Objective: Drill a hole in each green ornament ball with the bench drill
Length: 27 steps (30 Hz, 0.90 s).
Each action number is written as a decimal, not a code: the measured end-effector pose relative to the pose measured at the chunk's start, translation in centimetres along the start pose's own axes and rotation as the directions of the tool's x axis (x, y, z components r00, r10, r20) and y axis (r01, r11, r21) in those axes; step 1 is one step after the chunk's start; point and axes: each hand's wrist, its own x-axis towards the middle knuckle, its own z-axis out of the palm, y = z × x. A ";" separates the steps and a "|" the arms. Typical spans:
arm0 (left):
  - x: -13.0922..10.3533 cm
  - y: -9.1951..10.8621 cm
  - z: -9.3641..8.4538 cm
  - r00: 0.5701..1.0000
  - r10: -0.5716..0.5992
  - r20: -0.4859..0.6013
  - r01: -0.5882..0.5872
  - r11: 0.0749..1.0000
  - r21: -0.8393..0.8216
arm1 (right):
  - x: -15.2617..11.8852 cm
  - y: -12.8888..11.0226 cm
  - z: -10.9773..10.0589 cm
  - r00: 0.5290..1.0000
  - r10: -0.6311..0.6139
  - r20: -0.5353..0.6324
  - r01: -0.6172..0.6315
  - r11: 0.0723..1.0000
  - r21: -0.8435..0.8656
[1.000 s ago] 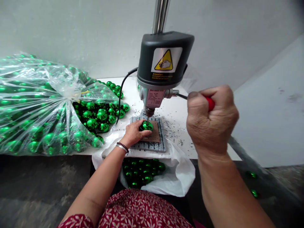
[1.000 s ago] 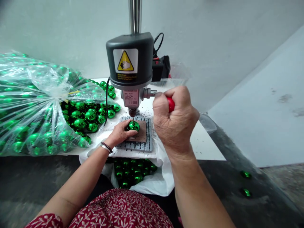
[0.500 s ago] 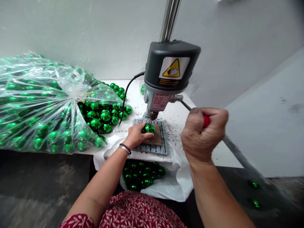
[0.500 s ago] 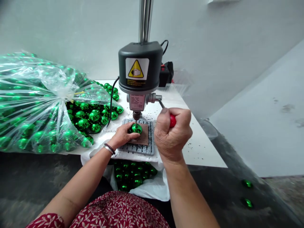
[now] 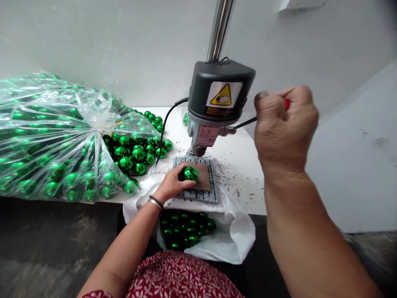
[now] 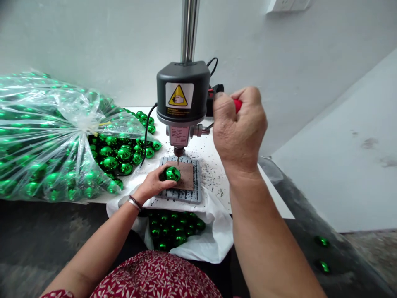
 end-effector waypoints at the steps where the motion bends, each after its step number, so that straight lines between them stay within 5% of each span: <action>1: -0.7 0.0 -0.5 1.000 0.002 0.022 -0.002 1.000 0.007 | 0.0 0.0 0.0 1.000 0.003 0.001 -0.003 1.000 -0.004; 7: -4.4 0.3 -3.9 0.934 0.017 0.356 -0.063 0.991 0.118 | -0.7 1.3 0.1 0.991 -0.136 0.012 0.136 0.990 0.026; 9: -4.7 0.0 -4.8 0.937 0.037 0.348 -0.089 0.987 0.137 | -0.6 1.5 0.1 0.994 -0.110 0.020 0.109 0.994 0.024; 12: -3.4 -0.5 -6.2 0.999 0.053 0.007 -0.053 0.974 0.221 | -0.6 1.8 0.1 0.994 -0.103 0.020 0.103 0.995 0.007; 14: -1.6 -0.7 -7.5 0.960 0.049 -0.277 0.052 0.937 0.345 | -0.6 1.9 0.1 0.992 -0.124 0.017 0.124 0.992 0.019; 16: 0.8 -0.6 -8.9 0.916 0.068 -0.396 0.167 0.832 0.529 | -0.8 1.8 0.1 0.991 -0.132 0.016 0.132 0.991 0.027; 21: 6.7 0.1 -11.2 0.987 -0.043 -0.154 0.154 0.506 0.849 | -1.2 0.8 -0.3 0.998 -0.056 0.004 0.056 0.997 0.044; 27: 9.7 -0.2 -11.0 0.965 -0.258 0.055 0.047 0.373 0.927 | -1.6 0.4 -0.5 0.999 -0.044 0.010 0.044 0.997 0.057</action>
